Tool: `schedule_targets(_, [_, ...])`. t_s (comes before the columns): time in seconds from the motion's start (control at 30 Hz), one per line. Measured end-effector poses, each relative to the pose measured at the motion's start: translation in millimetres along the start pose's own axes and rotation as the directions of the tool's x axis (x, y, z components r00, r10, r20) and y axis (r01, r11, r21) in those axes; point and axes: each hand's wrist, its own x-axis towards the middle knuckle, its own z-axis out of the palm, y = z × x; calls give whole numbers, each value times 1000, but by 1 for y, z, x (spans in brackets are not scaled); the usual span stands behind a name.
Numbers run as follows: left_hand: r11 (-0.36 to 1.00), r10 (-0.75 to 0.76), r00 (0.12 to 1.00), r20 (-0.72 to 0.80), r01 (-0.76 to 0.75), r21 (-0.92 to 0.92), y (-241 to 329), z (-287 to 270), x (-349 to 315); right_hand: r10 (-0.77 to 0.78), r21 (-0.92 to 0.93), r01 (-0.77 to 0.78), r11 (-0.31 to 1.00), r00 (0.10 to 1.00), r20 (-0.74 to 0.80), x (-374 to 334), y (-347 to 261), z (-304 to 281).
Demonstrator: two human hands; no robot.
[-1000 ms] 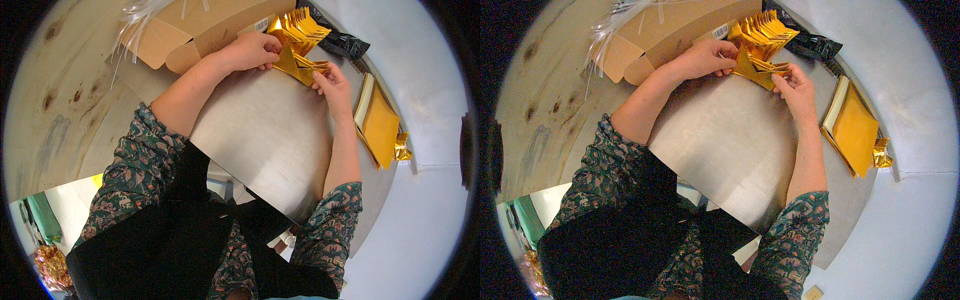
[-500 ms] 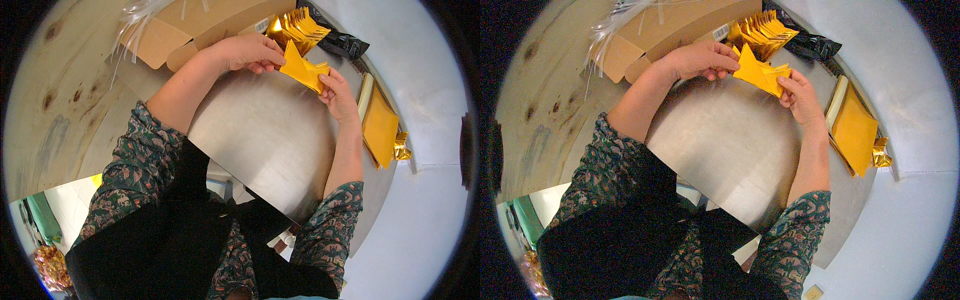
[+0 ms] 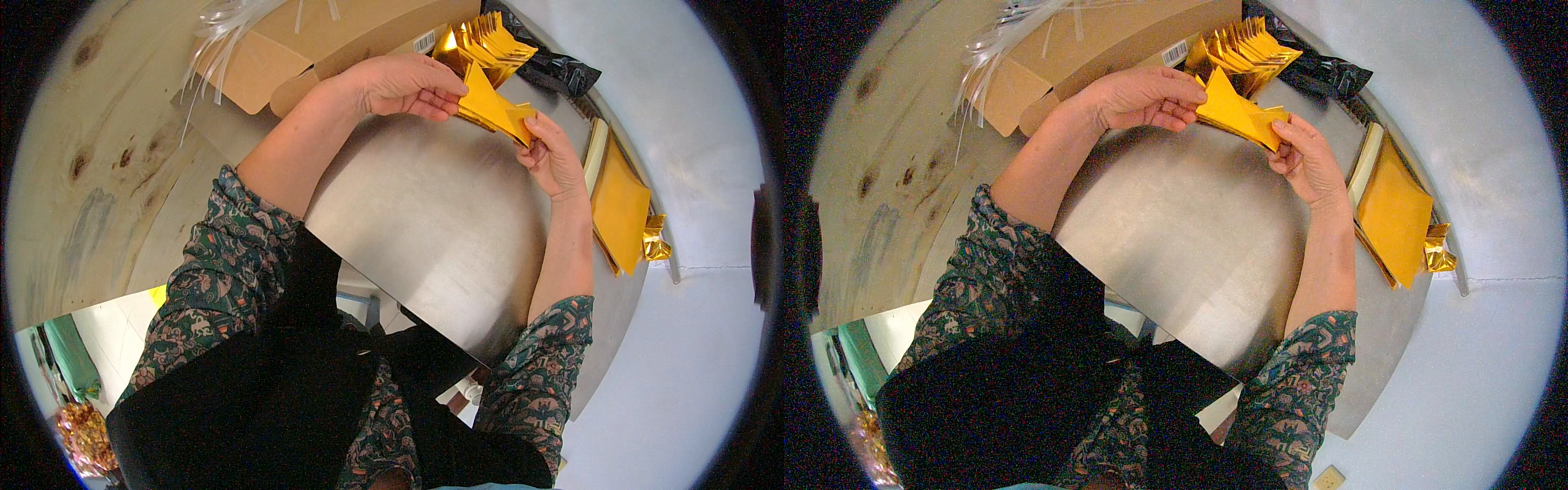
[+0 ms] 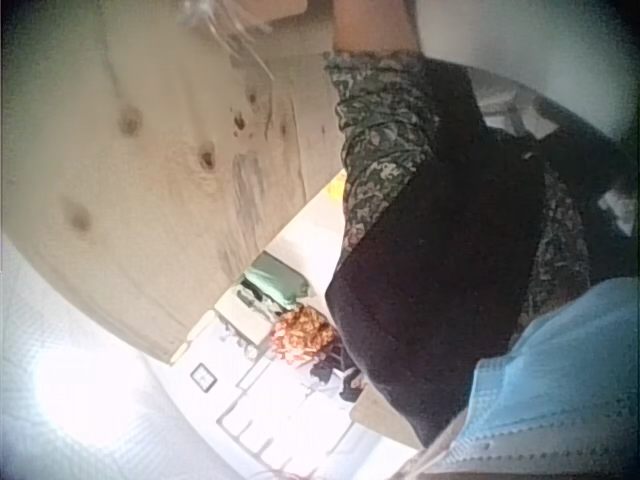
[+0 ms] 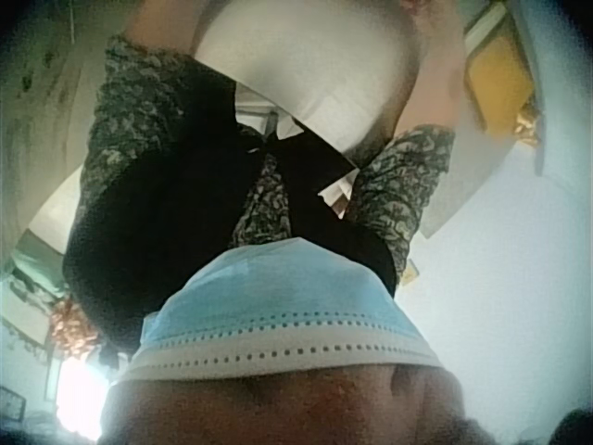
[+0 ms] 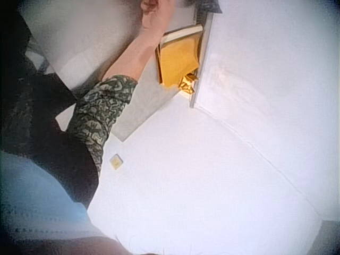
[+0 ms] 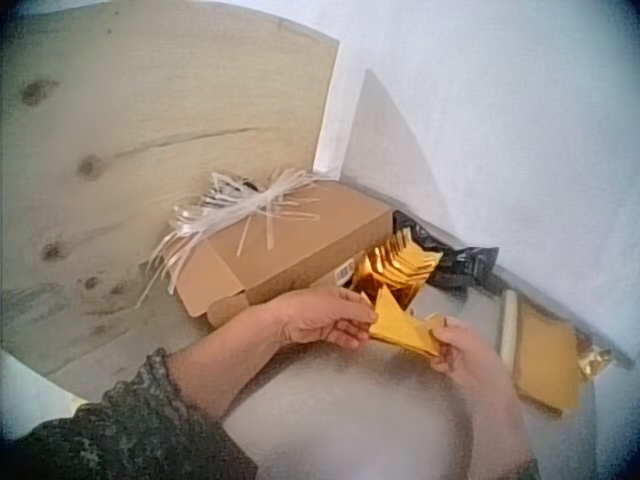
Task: The person folds a yellow metallic sheet into a small triangular packet, then repeats the process with additional sheets, stacking the finished packets on the table. The person handles the sheets by hand without tools.
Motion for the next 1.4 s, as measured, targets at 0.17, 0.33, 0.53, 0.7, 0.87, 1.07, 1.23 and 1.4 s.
schedule_targets(0.17, [999, 4, 1000, -26, -3, 40, 1, 2, -1, 3, -1, -3, 1000, 1000, 0, -1, 0, 0])
schedule_targets(0.33, [999, -7, 999, -32, 8, 45, 2, 3, -2, 0, 31, 0, 1000, 1000, 19, 0, 1, -2])
schedule_targets(0.53, [999, 14, 1000, 3, -15, 45, 3, 3, -3, -12, 42, 10, 999, 999, 36, 1, 1, -4])
schedule_targets(0.7, [999, 39, 999, -4, -39, 33, 2, 3, 0, -28, 35, 27, 999, 999, 34, 0, 1, -6])
schedule_targets(0.87, [998, 62, 998, -19, -61, 23, 2, 4, 2, -20, 85, 15, 996, 998, 55, -1, 2, -11])
schedule_targets(1.07, [996, 83, 997, -2, -83, 21, 5, 3, -1, -33, 70, 28, 997, 998, 60, 1, 1, -11])
schedule_targets(1.23, [998, 65, 998, -16, -65, 20, 7, 2, -1, -26, 63, 24, 998, 999, 39, 2, 2, -11])
schedule_targets(1.4, [997, 73, 997, -26, -73, 8, 6, 2, -2, -34, 49, 31, 998, 997, 72, 4, 2, -11])
